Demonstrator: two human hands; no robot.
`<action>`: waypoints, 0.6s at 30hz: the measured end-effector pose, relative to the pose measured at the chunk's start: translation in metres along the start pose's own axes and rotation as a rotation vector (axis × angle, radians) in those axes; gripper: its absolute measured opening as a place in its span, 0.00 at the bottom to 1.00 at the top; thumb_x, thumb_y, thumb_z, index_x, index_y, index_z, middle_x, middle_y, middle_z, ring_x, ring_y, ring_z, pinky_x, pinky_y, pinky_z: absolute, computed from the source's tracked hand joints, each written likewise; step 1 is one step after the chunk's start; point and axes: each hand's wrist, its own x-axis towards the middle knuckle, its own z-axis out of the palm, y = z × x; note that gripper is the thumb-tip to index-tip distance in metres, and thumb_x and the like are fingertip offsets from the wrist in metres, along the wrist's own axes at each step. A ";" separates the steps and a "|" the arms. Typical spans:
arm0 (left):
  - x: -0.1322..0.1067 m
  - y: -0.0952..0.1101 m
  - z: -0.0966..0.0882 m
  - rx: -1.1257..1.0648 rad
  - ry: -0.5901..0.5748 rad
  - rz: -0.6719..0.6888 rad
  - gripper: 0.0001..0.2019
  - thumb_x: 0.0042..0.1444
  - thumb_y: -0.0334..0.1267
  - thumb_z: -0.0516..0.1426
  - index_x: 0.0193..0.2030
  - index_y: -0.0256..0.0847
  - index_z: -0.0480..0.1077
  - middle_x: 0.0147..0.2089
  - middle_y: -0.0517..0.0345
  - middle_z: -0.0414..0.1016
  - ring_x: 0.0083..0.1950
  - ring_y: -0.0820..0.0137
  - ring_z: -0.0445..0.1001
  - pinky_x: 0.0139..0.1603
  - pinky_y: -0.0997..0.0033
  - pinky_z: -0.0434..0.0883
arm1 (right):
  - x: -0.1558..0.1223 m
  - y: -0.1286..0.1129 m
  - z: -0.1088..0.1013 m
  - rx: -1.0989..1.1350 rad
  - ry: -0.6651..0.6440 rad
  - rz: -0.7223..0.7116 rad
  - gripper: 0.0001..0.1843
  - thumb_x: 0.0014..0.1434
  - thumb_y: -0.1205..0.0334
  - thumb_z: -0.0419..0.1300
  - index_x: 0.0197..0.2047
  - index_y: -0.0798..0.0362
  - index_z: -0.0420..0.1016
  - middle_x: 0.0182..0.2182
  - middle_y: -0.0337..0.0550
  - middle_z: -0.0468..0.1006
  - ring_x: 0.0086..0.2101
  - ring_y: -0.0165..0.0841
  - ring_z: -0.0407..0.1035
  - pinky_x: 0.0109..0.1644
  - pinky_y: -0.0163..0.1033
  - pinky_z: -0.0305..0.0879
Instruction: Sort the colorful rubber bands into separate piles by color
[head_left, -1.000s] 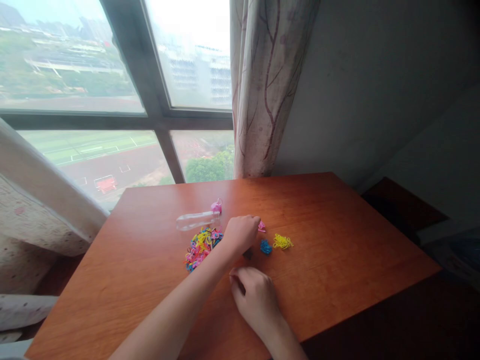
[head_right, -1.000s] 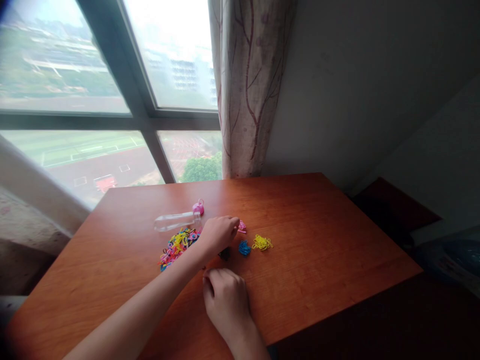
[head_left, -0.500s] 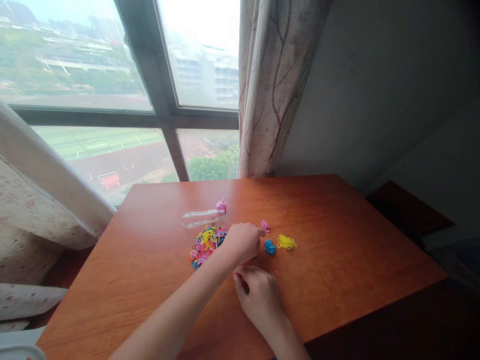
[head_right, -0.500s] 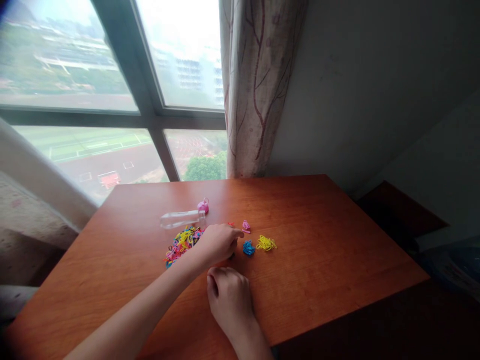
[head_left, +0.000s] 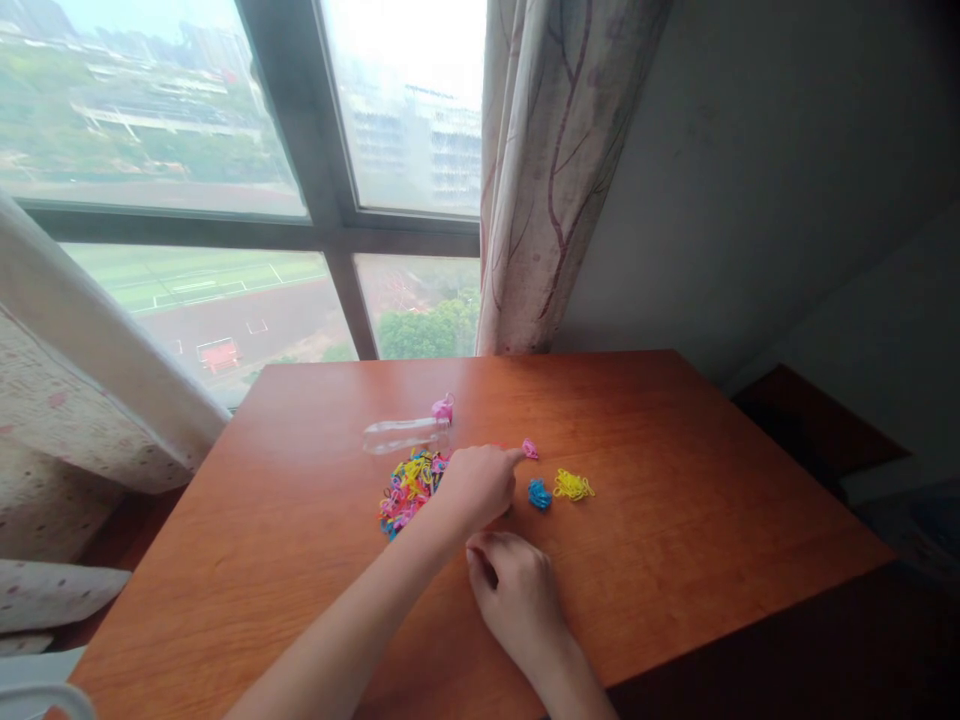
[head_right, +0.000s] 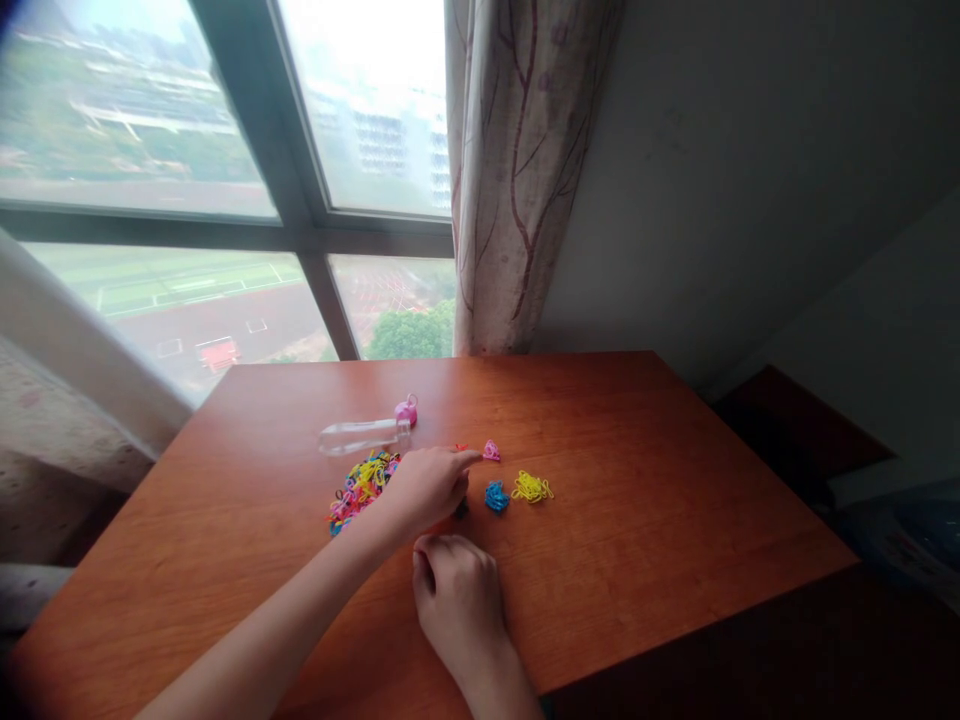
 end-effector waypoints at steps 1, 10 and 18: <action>-0.008 -0.004 -0.003 -0.009 0.015 -0.010 0.17 0.60 0.33 0.50 0.52 0.47 0.73 0.42 0.52 0.82 0.42 0.60 0.81 0.38 0.68 0.71 | 0.000 0.000 0.000 -0.006 -0.002 -0.002 0.10 0.61 0.71 0.54 0.36 0.51 0.75 0.30 0.39 0.79 0.32 0.32 0.72 0.38 0.33 0.57; -0.104 -0.060 0.000 -0.179 0.209 -0.162 0.11 0.63 0.37 0.50 0.44 0.46 0.74 0.39 0.59 0.81 0.35 0.68 0.78 0.34 0.73 0.69 | 0.002 -0.006 -0.001 -0.106 -0.018 0.005 0.08 0.61 0.70 0.55 0.34 0.49 0.73 0.28 0.35 0.77 0.30 0.31 0.70 0.33 0.35 0.52; -0.148 -0.070 0.035 -0.272 0.272 -0.160 0.11 0.61 0.36 0.50 0.44 0.46 0.74 0.41 0.59 0.82 0.37 0.68 0.80 0.37 0.74 0.72 | 0.006 -0.009 0.002 -0.178 0.019 0.055 0.07 0.61 0.69 0.56 0.37 0.48 0.74 0.26 0.35 0.78 0.27 0.30 0.71 0.31 0.36 0.49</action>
